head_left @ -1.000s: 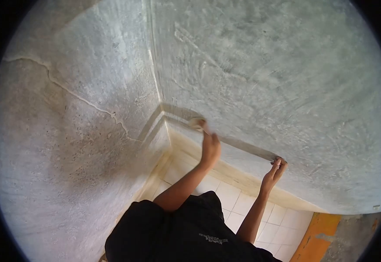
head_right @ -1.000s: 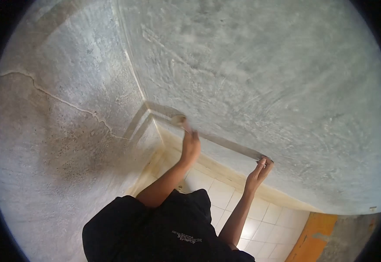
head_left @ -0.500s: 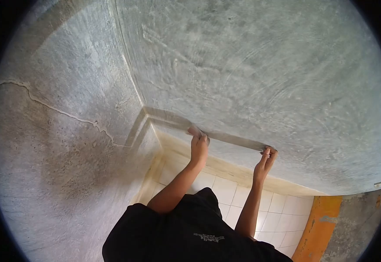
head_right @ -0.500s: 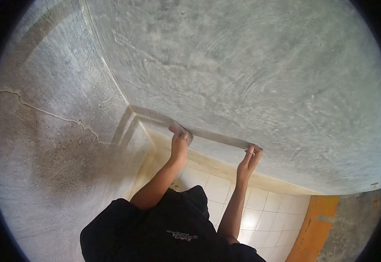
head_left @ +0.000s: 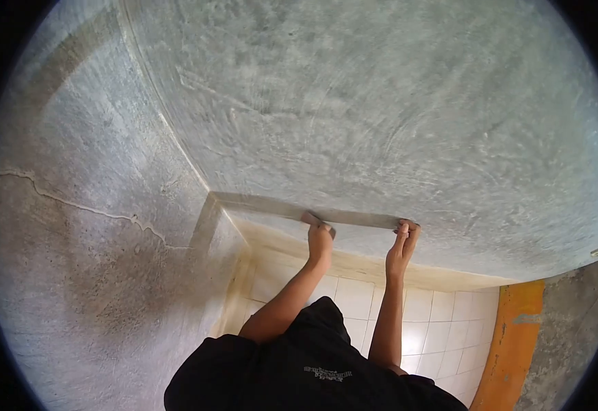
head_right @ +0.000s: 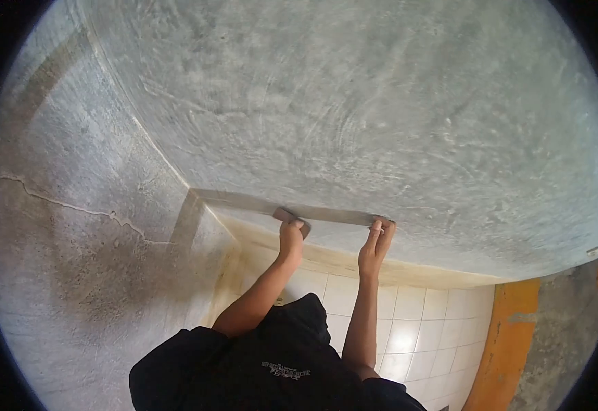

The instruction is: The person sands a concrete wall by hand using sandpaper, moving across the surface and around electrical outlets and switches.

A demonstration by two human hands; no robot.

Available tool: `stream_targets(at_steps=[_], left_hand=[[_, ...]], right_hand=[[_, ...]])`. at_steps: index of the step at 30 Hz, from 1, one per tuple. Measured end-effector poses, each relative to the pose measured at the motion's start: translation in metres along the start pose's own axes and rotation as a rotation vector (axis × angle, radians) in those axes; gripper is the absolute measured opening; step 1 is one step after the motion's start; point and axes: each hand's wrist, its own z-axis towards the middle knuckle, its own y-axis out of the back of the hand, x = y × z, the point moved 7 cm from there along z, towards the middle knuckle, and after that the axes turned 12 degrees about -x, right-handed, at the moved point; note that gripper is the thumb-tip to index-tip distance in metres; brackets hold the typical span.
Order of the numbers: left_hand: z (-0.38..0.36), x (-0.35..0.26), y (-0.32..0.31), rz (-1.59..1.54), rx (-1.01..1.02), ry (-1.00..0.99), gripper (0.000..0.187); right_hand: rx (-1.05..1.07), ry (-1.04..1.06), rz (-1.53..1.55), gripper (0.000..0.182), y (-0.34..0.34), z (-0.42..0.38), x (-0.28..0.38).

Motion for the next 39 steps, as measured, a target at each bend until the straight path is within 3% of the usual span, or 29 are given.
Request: stream_targets(at_steps=[2, 6, 10, 14, 15, 20, 25, 32, 35, 38, 39], left_hand=[[-0.023, -0.006, -0.02, -0.17, 0.075, 0.075, 0.013], [-0.048, -0.024, -0.045, -0.26, 0.398, 0.533, 0.019], [-0.034, -0.021, -0.047, -0.106, 0.45, 0.603, 0.023], [-0.059, -0.064, -0.045, -0.152, 0.431, 0.499, 0.032], [-0.074, -0.082, -0.054, -0.18, 0.463, 0.489, 0.026], [-0.051, -0.029, -0.068, -0.089, 0.511, 0.557, 0.021], [-0.085, -0.071, -0.075, -0.178, 0.445, 0.457, 0.022], [-0.061, -0.02, -0.082, -0.122, 0.431, 0.583, 0.025], [-0.091, -0.059, -0.08, -0.129, 0.316, 0.399, 0.026], [-0.069, -0.038, -0.078, -0.092, 0.36, 0.433, 0.028], [-0.07, -0.028, -0.081, -0.041, 0.284, 0.455, 0.029]], right_hand=[[0.014, -0.003, 0.012, 0.031, 0.003, -0.001, 0.006], [0.056, -0.043, 0.031, 0.034, 0.006, 0.0, 0.01], [0.052, -0.1, -0.003, 0.035, 0.021, -0.005, 0.009], [0.009, -0.095, -0.008, 0.037, 0.047, 0.0, -0.005], [-0.005, -0.097, -0.019, 0.037, 0.055, 0.004, -0.005], [-0.078, -0.105, 0.011, 0.036, 0.087, 0.027, -0.009], [-0.065, -0.114, -0.011, 0.035, 0.108, 0.043, -0.014], [-0.095, -0.15, 0.026, 0.035, 0.131, 0.058, -0.034], [-0.123, -0.145, 0.032, 0.035, 0.145, 0.067, -0.034], [-0.148, -0.158, 0.053, 0.033, 0.15, 0.072, -0.042], [-0.153, -0.168, 0.06, 0.033, 0.148, 0.074, -0.045]])
